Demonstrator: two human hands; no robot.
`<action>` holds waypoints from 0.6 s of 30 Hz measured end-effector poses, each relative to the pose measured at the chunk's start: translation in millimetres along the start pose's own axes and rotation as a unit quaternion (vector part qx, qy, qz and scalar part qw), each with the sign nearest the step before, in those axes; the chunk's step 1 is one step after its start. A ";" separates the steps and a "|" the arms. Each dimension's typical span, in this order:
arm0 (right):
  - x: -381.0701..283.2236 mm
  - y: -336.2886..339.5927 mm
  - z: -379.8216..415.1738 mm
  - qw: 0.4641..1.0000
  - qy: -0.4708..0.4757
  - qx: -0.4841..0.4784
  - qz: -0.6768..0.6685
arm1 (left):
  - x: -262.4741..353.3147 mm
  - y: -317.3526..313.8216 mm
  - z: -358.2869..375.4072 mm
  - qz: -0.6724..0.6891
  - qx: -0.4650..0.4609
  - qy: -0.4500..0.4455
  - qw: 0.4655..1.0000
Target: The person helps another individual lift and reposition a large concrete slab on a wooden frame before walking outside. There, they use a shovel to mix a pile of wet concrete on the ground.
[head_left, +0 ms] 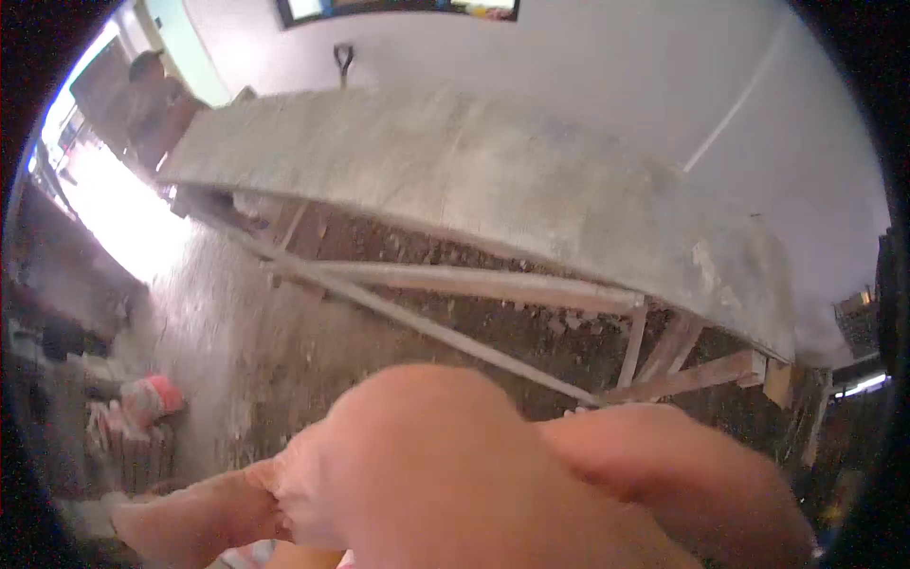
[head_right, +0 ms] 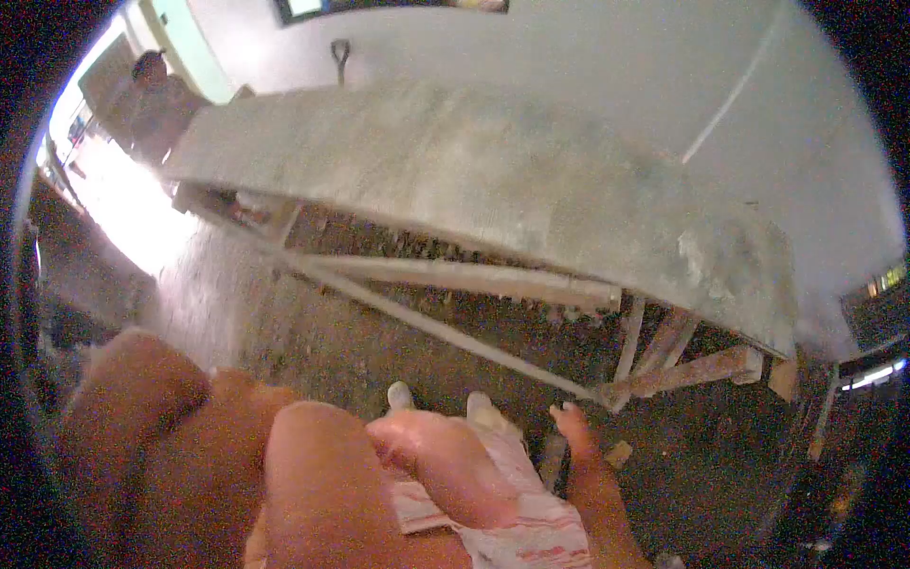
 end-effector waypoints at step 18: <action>-304.5 20.4 64.2 0.651 0.174 0.038 -0.738 | 25.5 291.7 110.1 -0.758 -0.141 0.242 0.589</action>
Point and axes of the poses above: each hand's wrist, its own z-axis away from the middle knuckle, its own y-axis out of the back of the hand, x = y × z, the point moved 6 cm from there along -z, towards the middle knuckle, and after that the axes turned 12 degrees about -z, right-handed, at the moved point
